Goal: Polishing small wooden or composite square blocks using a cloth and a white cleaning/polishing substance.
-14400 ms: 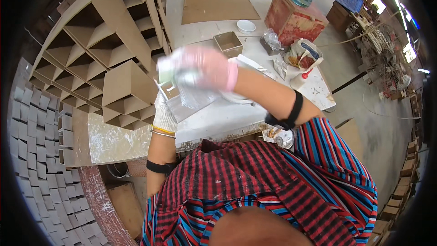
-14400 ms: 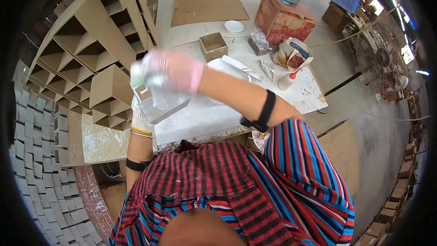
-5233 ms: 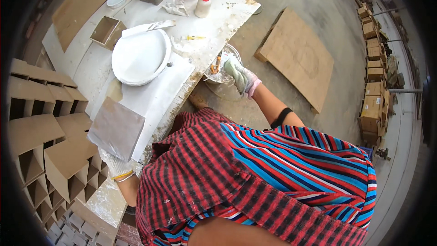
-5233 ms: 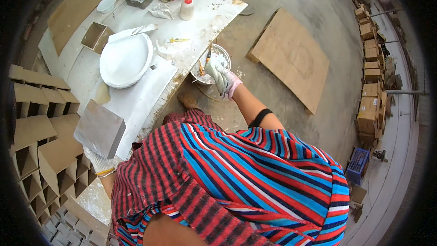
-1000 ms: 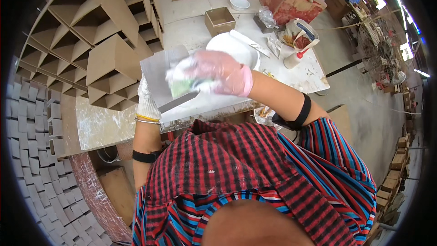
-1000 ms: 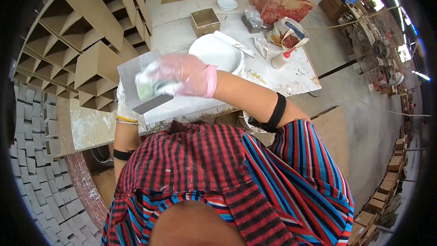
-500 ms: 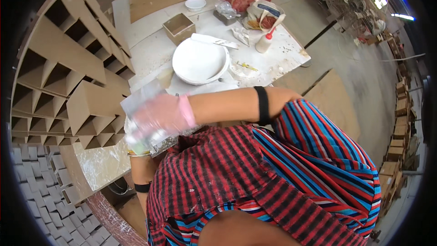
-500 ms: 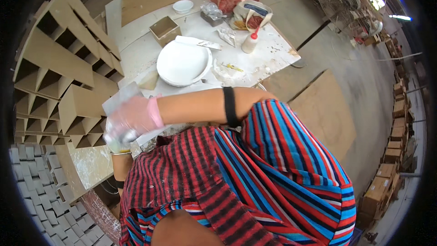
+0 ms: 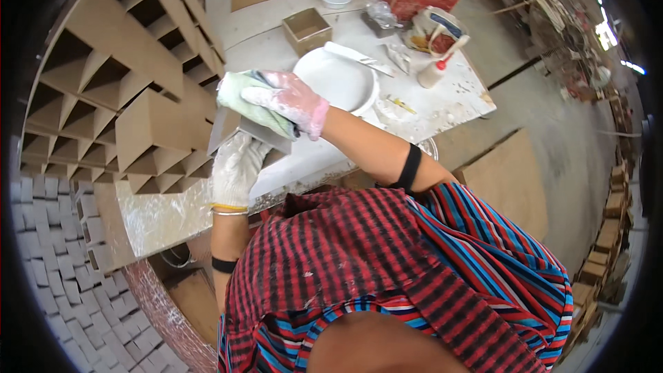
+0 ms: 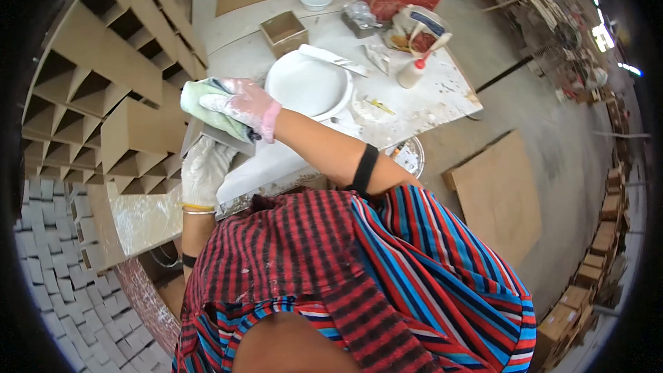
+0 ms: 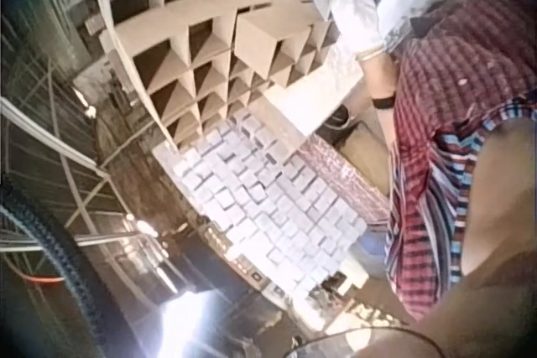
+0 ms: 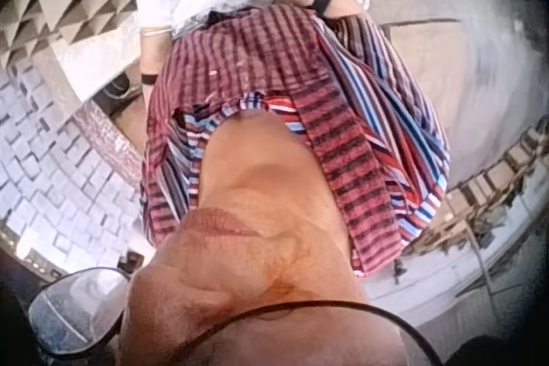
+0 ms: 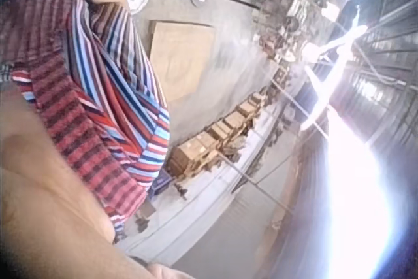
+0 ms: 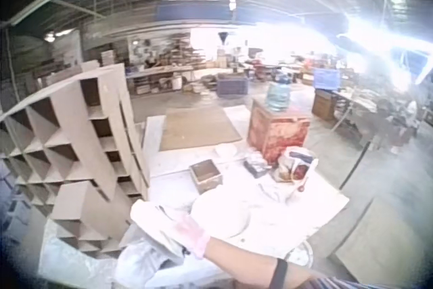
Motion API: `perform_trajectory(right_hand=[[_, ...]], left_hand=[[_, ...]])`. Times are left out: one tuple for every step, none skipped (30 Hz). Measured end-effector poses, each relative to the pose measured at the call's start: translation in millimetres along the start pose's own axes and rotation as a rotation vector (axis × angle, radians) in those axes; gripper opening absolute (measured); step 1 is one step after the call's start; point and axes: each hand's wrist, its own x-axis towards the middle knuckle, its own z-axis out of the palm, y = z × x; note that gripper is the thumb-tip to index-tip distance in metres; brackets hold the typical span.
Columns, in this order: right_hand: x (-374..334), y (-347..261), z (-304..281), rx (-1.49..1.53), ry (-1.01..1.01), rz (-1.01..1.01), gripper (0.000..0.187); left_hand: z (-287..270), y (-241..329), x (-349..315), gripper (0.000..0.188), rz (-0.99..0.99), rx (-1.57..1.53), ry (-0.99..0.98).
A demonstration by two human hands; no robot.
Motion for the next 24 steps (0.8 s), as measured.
perform_trajectory(right_hand=[[-6, -12, 1, -0.002, 0.044, 0.044, 0.039], [-4, -15, -1, -0.039, 0.057, 0.006, 0.04], [-3, -18, -9, -0.084, 0.086, -0.026, 0.041], [-4, -23, -16, -0.131, 0.122, -0.057, 0.041], [-4, -27, -19, -0.11, 0.156, -0.054, 0.04], [-3, -27, -13, -0.027, 0.135, -0.046, 0.039], [1, -19, -14, 0.041, 0.141, -0.041, 0.038], [4, -11, -16, 0.109, 0.145, -0.039, 0.036], [3, 1, -24, 0.186, 0.172, 0.04, 0.036], [3, 12, -25, 0.242, 0.187, 0.093, 0.036], [4, 25, -24, 0.294, 0.195, 0.147, 0.036], [2, 27, -20, 0.349, 0.191, 0.208, 0.036], [-4, 30, -17, 0.406, 0.186, 0.244, 0.042], [-7, 35, -14, 0.439, 0.246, 0.296, 0.043], [-8, 42, -10, 0.471, 0.303, 0.35, 0.044], [-9, 48, -6, 0.501, 0.356, 0.406, 0.045], [-15, 45, -9, 0.571, 0.272, 0.239, 0.048], [-20, 34, -11, 0.574, 0.256, 0.235, 0.049], [-22, 30, -13, 0.571, 0.237, 0.235, 0.05], [-23, 28, -15, 0.564, 0.224, 0.235, 0.051], [-23, 28, -14, 0.62, 0.189, 0.161, 0.051], [-22, 29, -11, 0.673, 0.155, 0.095, 0.052], [-22, 31, -8, 0.728, 0.123, 0.028, 0.052], [-24, 28, -8, 0.659, 0.12, 0.059, 0.051]], left_hand=[[6, 0, 0, 0.036, -0.012, -0.044, 0.009], [3, 4, -1, 0.037, 0.002, -0.079, -0.012], [1, 5, 0, 0.038, 0.001, -0.121, -0.043], [1, 5, 2, 0.038, -0.006, -0.164, -0.077], [3, 7, -2, 0.04, 0.066, -0.181, -0.136], [-2, 12, -15, 0.041, 0.106, -0.213, -0.043], [-12, 12, -15, 0.042, 0.126, -0.251, 0.027], [-20, 11, -15, 0.043, 0.145, -0.288, 0.099], [-28, 3, -6, 0.042, 0.125, -0.268, 0.101], [-28, 4, -8, 0.041, 0.128, -0.229, 0.125], [-27, 3, -7, 0.04, 0.136, -0.195, 0.15], [-24, 2, -6, 0.038, 0.108, -0.175, 0.189], [-18, 2, -6, 0.037, 0.084, -0.155, 0.229], [-12, 3, -10, 0.035, 0.066, -0.13, 0.274], [-9, -1, -13, 0.035, 0.091, 0.047, 0.27], [-7, -6, -13, 0.034, 0.117, 0.224, 0.268], [-12, -6, -12, 0.034, 0.148, 0.402, 0.272], [-22, -4, -13, 0.035, 0.142, 0.406, 0.176], [-44, -9, -12, 0.035, 0.138, 0.404, 0.084], [-48, -6, -9, 0.035, 0.136, 0.314, 0.048], [-51, -5, -5, 0.036, 0.13, 0.223, 0.008], [-37, -6, -2, 0.037, 0.135, 0.039, 0.027], [-31, -5, -1, 0.037, 0.142, -0.144, 0.041], [-31, -4, 1, 0.038, 0.172, -0.044, 0.063]])
